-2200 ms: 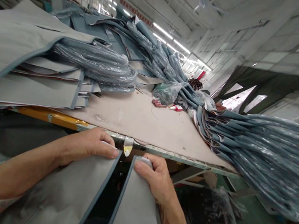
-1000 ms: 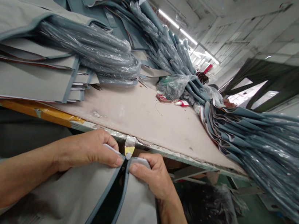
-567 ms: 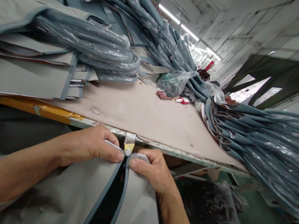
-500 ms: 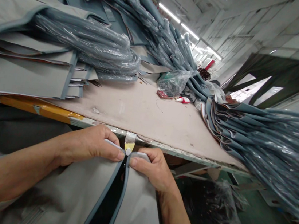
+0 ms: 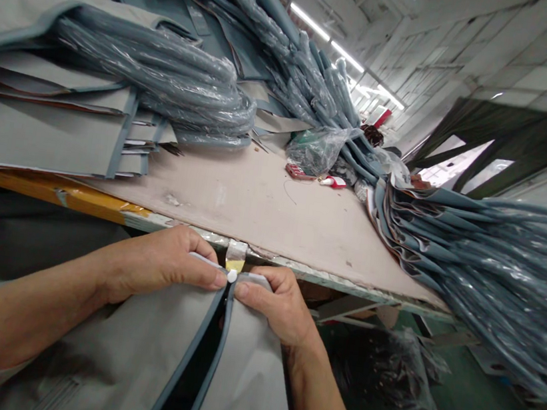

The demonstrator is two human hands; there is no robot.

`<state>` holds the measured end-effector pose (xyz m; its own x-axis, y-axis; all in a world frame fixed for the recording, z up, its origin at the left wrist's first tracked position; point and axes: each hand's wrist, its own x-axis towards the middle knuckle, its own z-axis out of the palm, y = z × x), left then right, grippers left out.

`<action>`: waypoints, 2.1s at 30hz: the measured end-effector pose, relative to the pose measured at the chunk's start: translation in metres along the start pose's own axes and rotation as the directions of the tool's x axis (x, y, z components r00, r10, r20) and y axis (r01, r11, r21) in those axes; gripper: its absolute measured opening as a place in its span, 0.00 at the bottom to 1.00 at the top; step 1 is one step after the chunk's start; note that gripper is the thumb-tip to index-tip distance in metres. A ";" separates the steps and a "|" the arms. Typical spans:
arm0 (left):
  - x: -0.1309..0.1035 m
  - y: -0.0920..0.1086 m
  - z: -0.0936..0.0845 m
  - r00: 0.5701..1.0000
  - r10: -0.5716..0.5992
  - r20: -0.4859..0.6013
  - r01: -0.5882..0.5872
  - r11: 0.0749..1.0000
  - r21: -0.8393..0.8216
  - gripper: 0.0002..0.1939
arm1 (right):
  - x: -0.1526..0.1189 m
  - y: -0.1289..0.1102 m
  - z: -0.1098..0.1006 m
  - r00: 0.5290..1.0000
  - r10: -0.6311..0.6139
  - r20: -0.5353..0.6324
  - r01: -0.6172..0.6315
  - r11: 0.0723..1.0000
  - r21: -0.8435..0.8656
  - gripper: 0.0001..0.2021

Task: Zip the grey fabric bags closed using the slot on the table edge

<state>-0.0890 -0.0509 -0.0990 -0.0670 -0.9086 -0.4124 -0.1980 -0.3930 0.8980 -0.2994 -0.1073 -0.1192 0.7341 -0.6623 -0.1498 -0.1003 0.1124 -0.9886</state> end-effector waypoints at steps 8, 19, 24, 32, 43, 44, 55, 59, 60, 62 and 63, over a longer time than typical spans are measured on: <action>-0.001 0.003 0.001 1.000 0.000 -0.002 0.000 0.999 -0.044 0.15 | 0.001 -0.004 0.003 0.999 -0.036 -0.036 0.035 0.999 -0.037 0.27; 0.000 0.004 -0.001 1.000 0.005 0.016 -0.003 0.996 -0.086 0.15 | 0.001 -0.008 0.008 0.991 -0.092 -0.099 0.086 0.994 -0.063 0.26; 0.000 0.002 0.000 0.999 -0.008 0.047 0.013 0.994 -0.107 0.15 | 0.000 -0.009 0.008 0.995 -0.066 -0.078 0.063 0.997 -0.039 0.28; -0.001 -0.005 0.001 0.998 -0.020 0.063 0.028 0.990 -0.137 0.16 | 0.000 -0.003 0.005 0.998 -0.007 -0.056 0.006 1.000 -0.005 0.26; -0.001 -0.006 0.000 0.998 -0.039 0.054 0.046 0.989 -0.139 0.16 | 0.002 -0.002 0.005 0.999 -0.001 -0.035 0.001 1.000 0.005 0.27; 0.000 -0.006 0.001 0.997 -0.043 0.056 0.051 0.988 -0.147 0.16 | 0.002 -0.001 0.005 0.999 -0.001 -0.036 0.002 1.000 0.008 0.27; 0.000 -0.006 0.001 0.998 -0.036 0.060 0.045 0.986 -0.158 0.15 | 0.001 0.000 0.002 1.000 -0.014 -0.019 0.014 1.000 0.000 0.26; -0.001 -0.007 0.001 0.997 -0.051 0.058 0.061 0.981 -0.187 0.14 | 0.001 0.001 0.001 1.000 -0.018 -0.010 0.018 1.000 0.002 0.25; -0.001 -0.006 0.001 0.996 -0.057 0.061 0.068 0.979 -0.193 0.14 | 0.001 0.001 0.001 1.000 -0.018 -0.006 0.018 1.000 0.002 0.25; -0.001 -0.005 0.000 0.995 -0.071 0.077 0.085 0.977 -0.196 0.14 | 0.001 0.002 0.000 1.000 -0.018 0.001 0.018 1.000 -0.002 0.24; -0.001 -0.004 0.000 0.994 -0.075 0.080 0.090 0.977 -0.194 0.14 | 0.001 0.002 -0.001 1.000 -0.019 0.003 0.019 1.000 -0.004 0.24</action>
<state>-0.0882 -0.0486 -0.1019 -0.1295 -0.8621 -0.4899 -0.0095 -0.4929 0.8700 -0.2997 -0.1080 -0.1215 0.7377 -0.6622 -0.1311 -0.0890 0.0971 -0.9913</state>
